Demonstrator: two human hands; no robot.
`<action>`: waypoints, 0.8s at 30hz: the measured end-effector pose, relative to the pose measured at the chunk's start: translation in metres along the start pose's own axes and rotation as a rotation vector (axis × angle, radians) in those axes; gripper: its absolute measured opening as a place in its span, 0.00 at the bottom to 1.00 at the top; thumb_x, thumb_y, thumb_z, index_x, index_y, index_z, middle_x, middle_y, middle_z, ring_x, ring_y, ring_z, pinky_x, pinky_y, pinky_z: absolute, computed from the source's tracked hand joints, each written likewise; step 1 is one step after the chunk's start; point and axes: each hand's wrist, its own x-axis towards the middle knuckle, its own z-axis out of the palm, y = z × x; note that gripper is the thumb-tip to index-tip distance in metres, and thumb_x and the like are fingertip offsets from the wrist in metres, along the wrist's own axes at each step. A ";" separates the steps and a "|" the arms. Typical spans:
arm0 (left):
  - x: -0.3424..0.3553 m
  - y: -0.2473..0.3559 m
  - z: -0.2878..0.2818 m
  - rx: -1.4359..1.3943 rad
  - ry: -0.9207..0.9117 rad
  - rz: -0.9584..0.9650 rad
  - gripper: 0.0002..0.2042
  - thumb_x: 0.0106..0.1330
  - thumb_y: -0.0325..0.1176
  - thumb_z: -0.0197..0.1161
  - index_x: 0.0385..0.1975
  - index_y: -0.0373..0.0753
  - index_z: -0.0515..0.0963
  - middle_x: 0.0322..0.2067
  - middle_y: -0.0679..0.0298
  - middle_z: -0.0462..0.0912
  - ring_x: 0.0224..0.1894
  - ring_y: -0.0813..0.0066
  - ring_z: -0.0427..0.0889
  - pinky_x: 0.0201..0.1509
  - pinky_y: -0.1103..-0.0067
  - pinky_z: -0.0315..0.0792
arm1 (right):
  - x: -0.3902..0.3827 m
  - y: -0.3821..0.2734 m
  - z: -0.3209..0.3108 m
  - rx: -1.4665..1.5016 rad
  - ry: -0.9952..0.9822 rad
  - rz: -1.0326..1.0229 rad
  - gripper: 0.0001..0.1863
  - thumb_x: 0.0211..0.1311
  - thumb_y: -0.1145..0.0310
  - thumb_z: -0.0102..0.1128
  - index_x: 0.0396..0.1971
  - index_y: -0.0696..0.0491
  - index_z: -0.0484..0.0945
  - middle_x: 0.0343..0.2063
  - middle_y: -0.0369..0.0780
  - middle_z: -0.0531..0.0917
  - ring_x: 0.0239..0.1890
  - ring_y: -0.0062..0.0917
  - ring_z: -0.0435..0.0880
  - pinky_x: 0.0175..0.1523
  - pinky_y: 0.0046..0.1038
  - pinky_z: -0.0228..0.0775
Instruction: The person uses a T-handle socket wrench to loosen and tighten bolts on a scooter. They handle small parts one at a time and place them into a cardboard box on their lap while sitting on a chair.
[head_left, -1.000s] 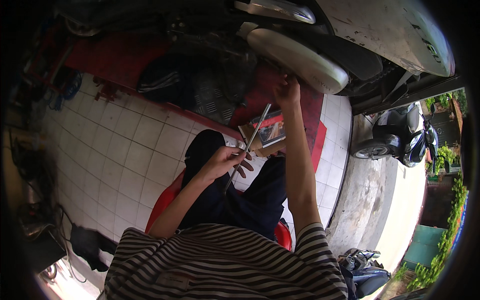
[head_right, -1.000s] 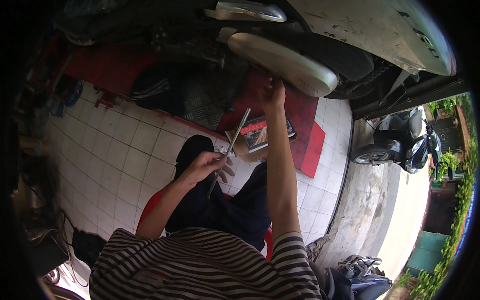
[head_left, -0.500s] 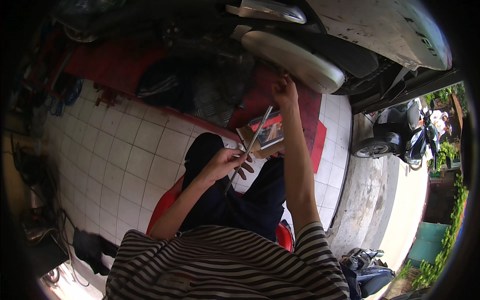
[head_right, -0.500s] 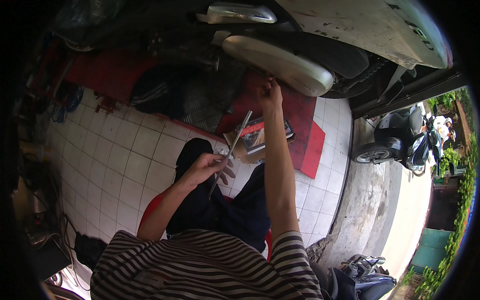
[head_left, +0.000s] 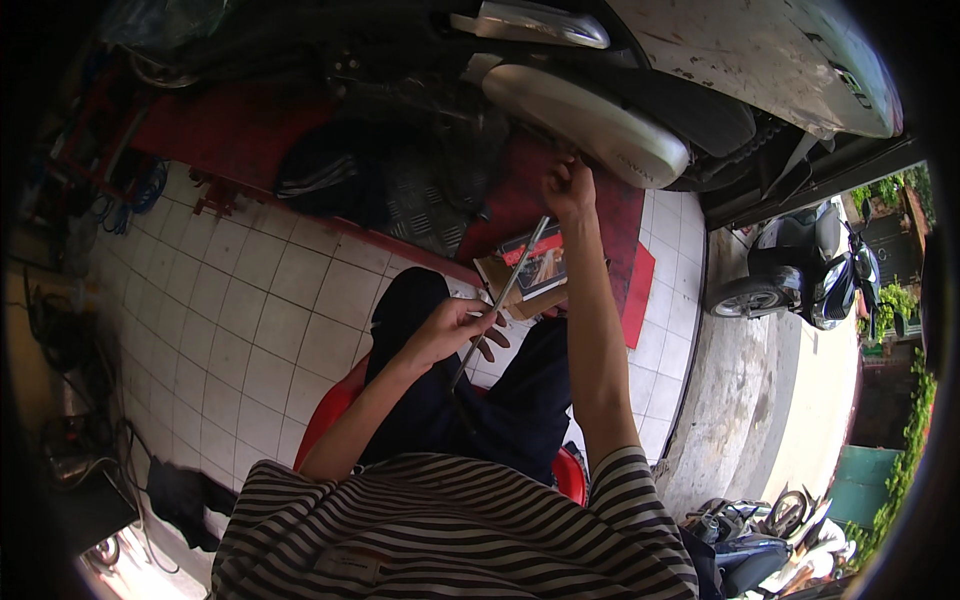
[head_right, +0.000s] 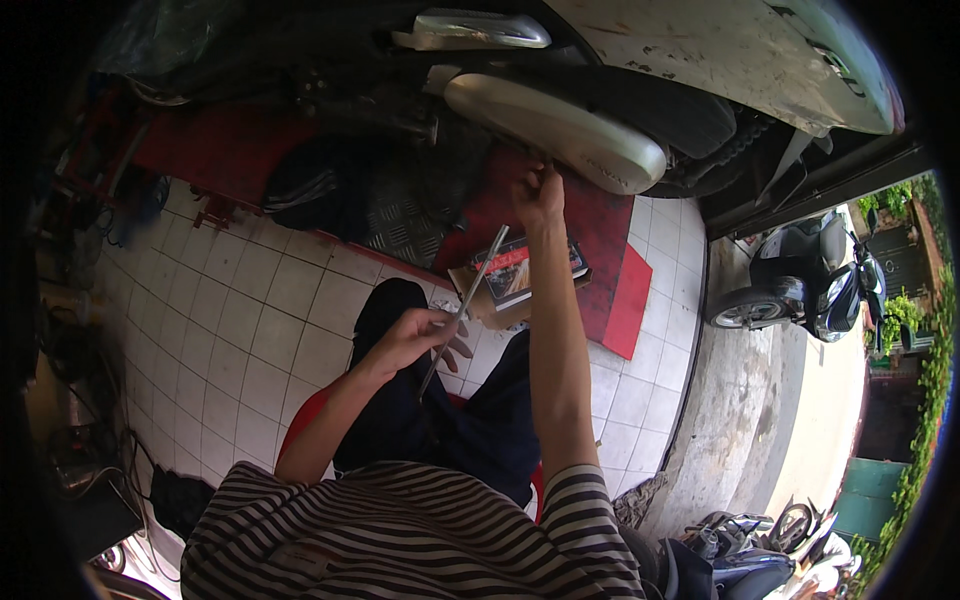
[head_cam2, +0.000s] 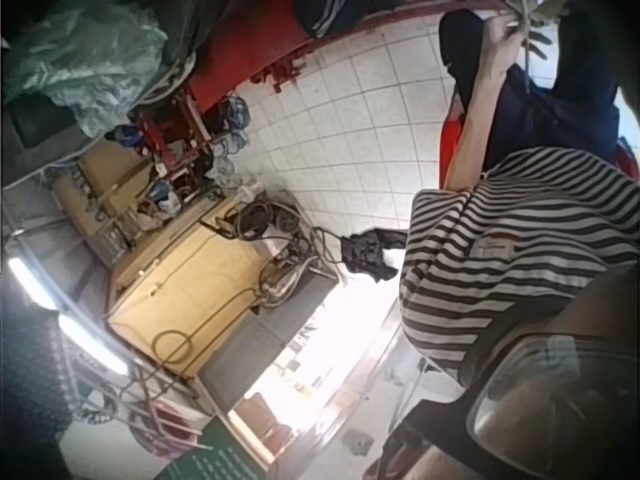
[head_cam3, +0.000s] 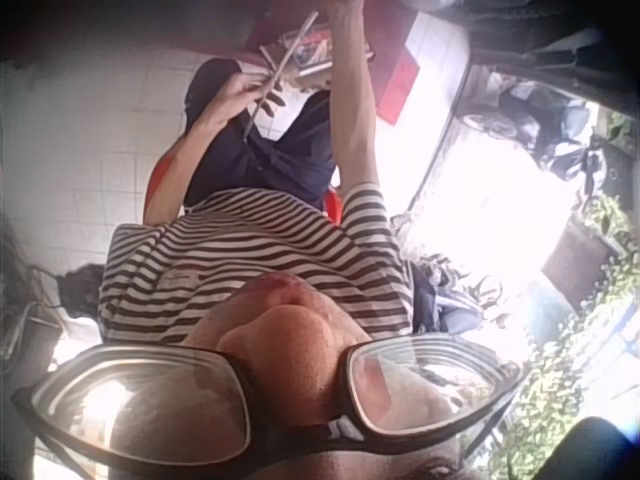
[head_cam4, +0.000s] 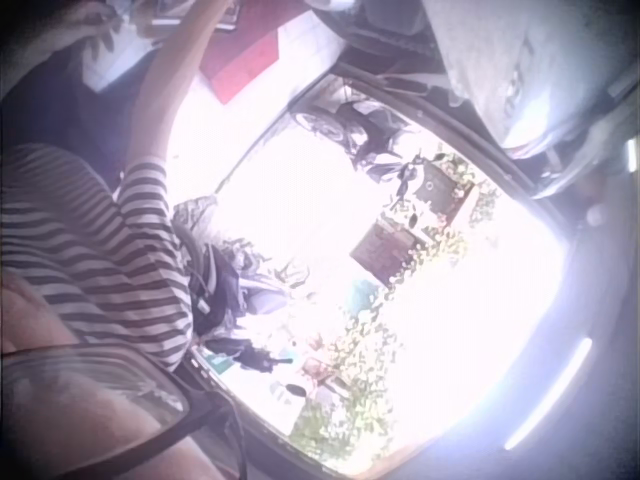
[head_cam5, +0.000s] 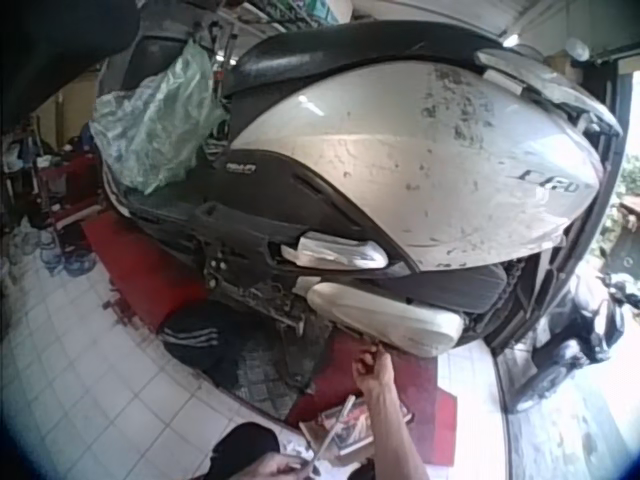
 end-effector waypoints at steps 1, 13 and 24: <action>0.002 0.000 0.000 -0.004 -0.003 0.012 0.14 0.77 0.38 0.55 0.41 0.30 0.79 0.34 0.52 0.88 0.27 0.71 0.87 0.32 0.80 0.76 | -0.001 -0.002 -0.002 0.006 -0.010 0.021 0.11 0.79 0.57 0.46 0.38 0.43 0.75 0.23 0.24 0.71 0.18 0.11 0.61 0.23 0.19 0.51; 0.112 0.034 0.003 0.078 0.090 0.008 0.16 0.78 0.38 0.52 0.46 0.28 0.77 0.31 0.53 0.87 0.27 0.70 0.88 0.28 0.79 0.83 | -0.228 0.052 -0.052 -0.856 0.167 -0.376 0.29 0.80 0.47 0.40 0.65 0.56 0.69 0.46 0.40 0.83 0.46 0.22 0.81 0.52 0.24 0.71; 0.148 0.044 0.007 0.140 0.087 -0.006 0.17 0.80 0.38 0.47 0.48 0.27 0.75 0.32 0.53 0.87 0.29 0.71 0.88 0.28 0.81 0.80 | -0.287 0.073 -0.029 -1.213 -0.087 -0.554 0.35 0.73 0.42 0.43 0.64 0.58 0.71 0.59 0.48 0.79 0.67 0.40 0.71 0.73 0.39 0.53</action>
